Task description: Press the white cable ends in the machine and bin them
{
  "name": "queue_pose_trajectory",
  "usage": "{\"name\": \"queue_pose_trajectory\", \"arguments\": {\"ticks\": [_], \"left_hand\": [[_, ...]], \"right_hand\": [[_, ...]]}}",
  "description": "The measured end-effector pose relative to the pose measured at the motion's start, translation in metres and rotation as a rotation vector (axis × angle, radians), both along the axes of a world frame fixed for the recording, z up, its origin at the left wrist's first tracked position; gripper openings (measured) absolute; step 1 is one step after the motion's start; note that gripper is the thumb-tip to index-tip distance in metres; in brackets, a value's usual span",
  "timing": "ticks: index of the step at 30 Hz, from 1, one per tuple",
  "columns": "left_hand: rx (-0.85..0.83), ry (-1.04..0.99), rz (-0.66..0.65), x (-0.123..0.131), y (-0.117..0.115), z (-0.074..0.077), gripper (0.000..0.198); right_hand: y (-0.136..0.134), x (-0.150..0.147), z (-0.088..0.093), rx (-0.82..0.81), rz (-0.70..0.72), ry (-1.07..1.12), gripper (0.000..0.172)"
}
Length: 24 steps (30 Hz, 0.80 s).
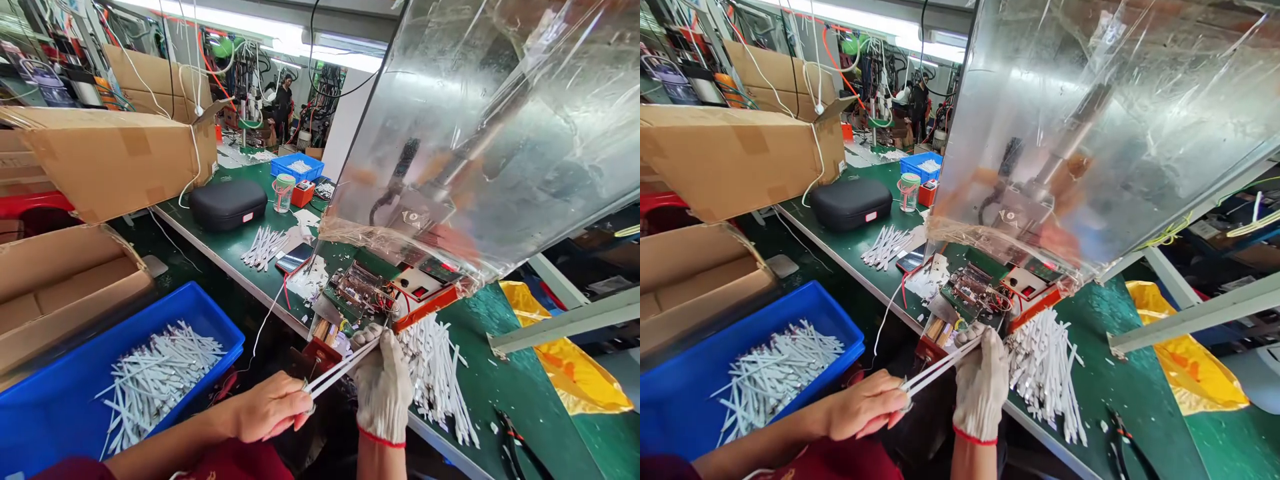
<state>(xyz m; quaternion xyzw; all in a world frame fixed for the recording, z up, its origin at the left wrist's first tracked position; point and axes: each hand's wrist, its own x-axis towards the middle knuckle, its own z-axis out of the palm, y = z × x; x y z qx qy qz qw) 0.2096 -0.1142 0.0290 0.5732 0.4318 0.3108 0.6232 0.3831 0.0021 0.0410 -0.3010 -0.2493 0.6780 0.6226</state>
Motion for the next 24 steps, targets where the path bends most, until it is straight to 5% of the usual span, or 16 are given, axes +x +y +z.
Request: {"name": "queue_pose_trajectory", "arguments": {"ticks": [5, 10, 13, 17, 19, 24], "left_hand": [[0.147, 0.119, -0.029, -0.006, -0.020, 0.022, 0.052], [-0.118, 0.105, -0.066, -0.036, -0.055, 0.008, 0.054], [-0.193, 0.170, -0.020, -0.053, -0.058, -0.006, 0.060], [-0.145, 0.276, -0.047, -0.056, -0.049, -0.022, 0.055], [-0.104, 0.318, -0.051, -0.055, -0.046, -0.029, 0.052], [0.051, 0.408, -0.032, -0.049, -0.044, -0.047, 0.052]], "right_hand": [[-0.004, 0.011, 0.017, 0.113, -0.208, -0.168, 0.020], [0.023, 0.100, 0.043, 0.292, -0.679, -0.417, 0.041], [0.006, 0.128, 0.030, 0.111, -0.496, -0.663, 0.044], [-0.035, 0.112, -0.015, 0.034, -0.025, -1.259, 0.039], [-0.050, 0.101, -0.031, 0.070, 0.035, -1.447, 0.015], [-0.073, 0.077, -0.025, 0.174, -0.001, -1.433, 0.015]]}}
